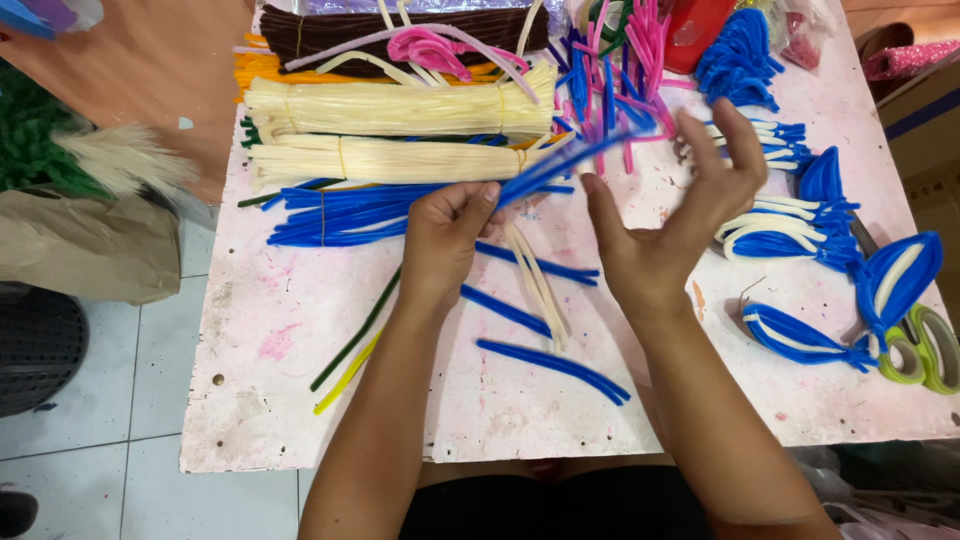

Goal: The person bundles several blue pipe cleaners together by hand, inserts a white one into the center, and twists the ends together to form a petal shape for a craft project.

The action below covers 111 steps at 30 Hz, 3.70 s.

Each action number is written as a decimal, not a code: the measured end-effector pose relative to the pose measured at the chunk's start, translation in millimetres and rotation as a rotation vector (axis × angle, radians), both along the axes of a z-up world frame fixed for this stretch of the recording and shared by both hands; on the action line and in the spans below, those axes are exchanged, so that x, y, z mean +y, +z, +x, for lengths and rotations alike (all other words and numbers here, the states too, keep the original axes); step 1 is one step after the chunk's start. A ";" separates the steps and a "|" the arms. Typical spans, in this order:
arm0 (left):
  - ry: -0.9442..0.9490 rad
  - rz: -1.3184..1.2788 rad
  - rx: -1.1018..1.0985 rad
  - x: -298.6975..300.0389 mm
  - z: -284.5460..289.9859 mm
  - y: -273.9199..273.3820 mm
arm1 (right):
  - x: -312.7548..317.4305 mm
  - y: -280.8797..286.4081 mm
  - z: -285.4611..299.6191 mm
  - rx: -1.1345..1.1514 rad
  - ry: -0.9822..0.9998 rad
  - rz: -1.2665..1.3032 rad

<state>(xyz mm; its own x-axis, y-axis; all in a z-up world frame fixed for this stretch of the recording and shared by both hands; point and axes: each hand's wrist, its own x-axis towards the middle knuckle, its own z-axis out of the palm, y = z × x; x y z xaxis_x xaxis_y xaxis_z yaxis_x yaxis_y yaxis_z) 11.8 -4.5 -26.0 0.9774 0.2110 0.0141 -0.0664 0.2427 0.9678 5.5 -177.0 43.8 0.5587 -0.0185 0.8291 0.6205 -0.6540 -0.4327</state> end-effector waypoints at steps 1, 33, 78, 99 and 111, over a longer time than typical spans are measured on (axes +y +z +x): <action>-0.001 -0.001 -0.001 -4.2 0.8 -2.2 | 3.6 -3.8 1.0 -0.001 -0.001 -0.001; 0.097 0.046 -0.085 -10.0 0.0 -7.1 | 9.2 -48.5 26.9 0.881 0.648 0.560; 0.049 -0.055 -0.300 -24.0 -9.3 12.9 | 17.9 -47.4 15.1 0.626 0.572 0.605; -0.013 -0.263 -0.259 -32.2 -23.9 32.0 | 17.2 1.1 1.0 0.640 0.664 0.507; -0.029 0.081 -0.311 -13.6 -25.3 41.1 | 6.5 0.3 7.3 0.680 0.659 0.545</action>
